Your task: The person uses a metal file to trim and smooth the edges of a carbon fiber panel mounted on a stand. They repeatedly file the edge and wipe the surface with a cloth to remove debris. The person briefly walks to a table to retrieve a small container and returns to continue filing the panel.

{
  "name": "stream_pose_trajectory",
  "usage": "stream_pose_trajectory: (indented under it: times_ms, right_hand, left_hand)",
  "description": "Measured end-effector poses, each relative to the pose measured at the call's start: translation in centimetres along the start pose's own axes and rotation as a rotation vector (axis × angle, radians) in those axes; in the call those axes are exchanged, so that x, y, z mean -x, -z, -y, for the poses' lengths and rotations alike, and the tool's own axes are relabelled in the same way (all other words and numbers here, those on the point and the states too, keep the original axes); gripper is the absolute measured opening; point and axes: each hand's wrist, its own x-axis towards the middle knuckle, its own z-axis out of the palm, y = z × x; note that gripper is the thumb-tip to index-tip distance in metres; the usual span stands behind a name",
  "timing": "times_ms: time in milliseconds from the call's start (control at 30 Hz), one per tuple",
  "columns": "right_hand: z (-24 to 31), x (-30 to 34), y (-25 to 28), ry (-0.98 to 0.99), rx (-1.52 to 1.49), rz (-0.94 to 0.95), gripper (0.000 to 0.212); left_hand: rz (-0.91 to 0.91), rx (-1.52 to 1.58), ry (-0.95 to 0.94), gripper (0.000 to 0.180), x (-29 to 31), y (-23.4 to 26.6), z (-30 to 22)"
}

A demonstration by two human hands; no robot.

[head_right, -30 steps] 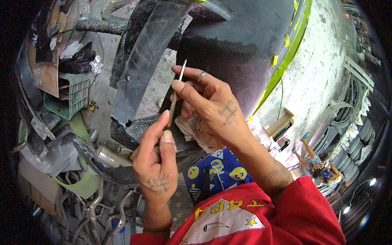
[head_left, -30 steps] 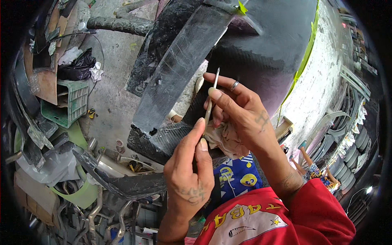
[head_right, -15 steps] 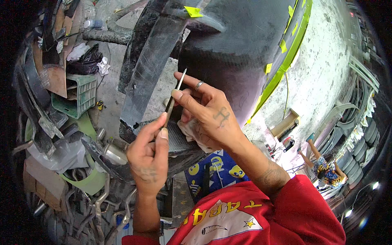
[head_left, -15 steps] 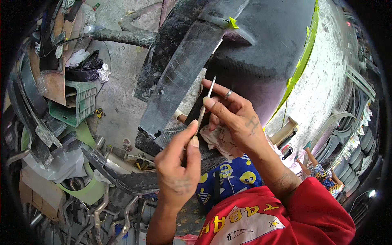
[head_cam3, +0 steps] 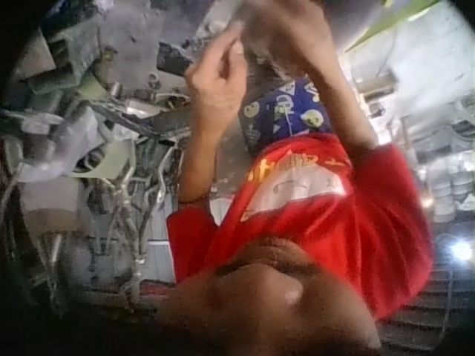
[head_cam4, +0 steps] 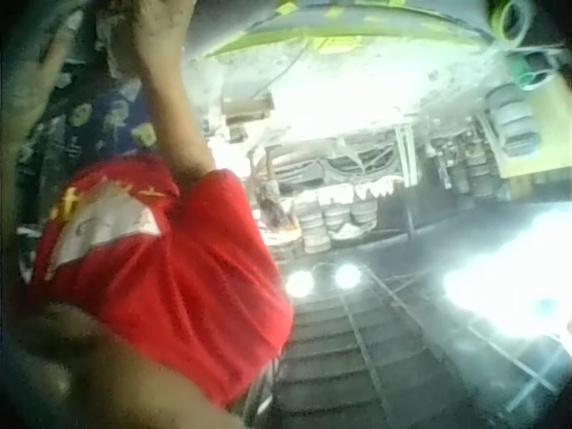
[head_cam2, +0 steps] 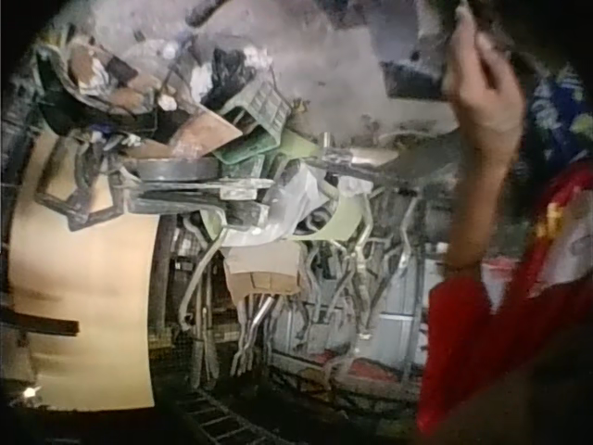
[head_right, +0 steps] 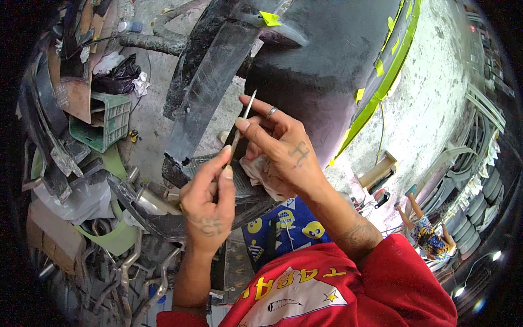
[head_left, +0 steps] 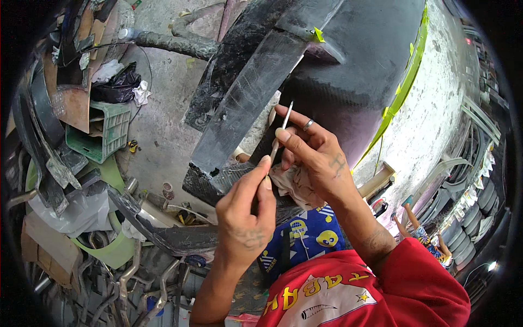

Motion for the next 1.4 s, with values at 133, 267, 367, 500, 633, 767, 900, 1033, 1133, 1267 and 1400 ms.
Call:
stream_pose_trajectory:
  times_ms: [133,267,367,500,633,767,900,1033,1133,1267,1400]
  right_hand:
    - [-0.1,-0.1,0.2,0.010,0.013,0.006,0.056]
    - [-0.1,0.0,0.3,0.010,0.020,-0.002,0.055]
    - [0.0,0.0,0.2,-0.003,0.006,0.003,0.054]
    - [0.3,0.0,0.1,-0.024,-0.001,-0.025,0.059]
    - [0.4,0.1,0.0,-0.023,-0.004,-0.015,0.060]
    - [0.5,0.1,0.1,-0.019,-0.005,-0.014,0.059]
    - [0.3,0.0,0.2,-0.007,-0.012,-0.001,0.059]
    - [0.2,0.0,0.2,0.006,0.002,-0.003,0.058]
    - [0.0,-0.2,0.5,0.007,0.008,0.000,0.058]
    - [-0.1,-0.1,0.3,0.022,-0.009,-0.007,0.059]
    - [0.4,0.0,0.2,-0.009,-0.003,-0.006,0.060]
  left_hand:
    - [0.007,0.222,0.275,0.031,0.0,0.2,-1.5]
    - [-0.013,0.127,0.110,0.032,0.2,-0.4,-0.1]
    - [-0.075,-0.086,-0.212,0.032,0.2,-1.4,0.2]
    - [-0.042,0.351,0.224,0.031,0.2,-1.0,-1.3]
    - [-0.036,0.081,0.075,0.031,0.5,-1.3,-0.8]
    - [-0.054,0.218,0.195,0.031,0.7,-2.0,-0.9]
    - [-0.156,-0.078,-0.260,0.031,0.2,-2.8,0.5]
    - [-0.089,0.231,0.066,0.032,0.8,-2.6,-0.6]
    - [-0.093,0.231,0.053,0.032,0.6,-2.4,-0.9]
    - [-0.141,0.010,-0.191,0.032,0.6,-3.5,0.5]
    - [-0.137,0.159,-0.055,0.033,0.8,-3.6,0.0]
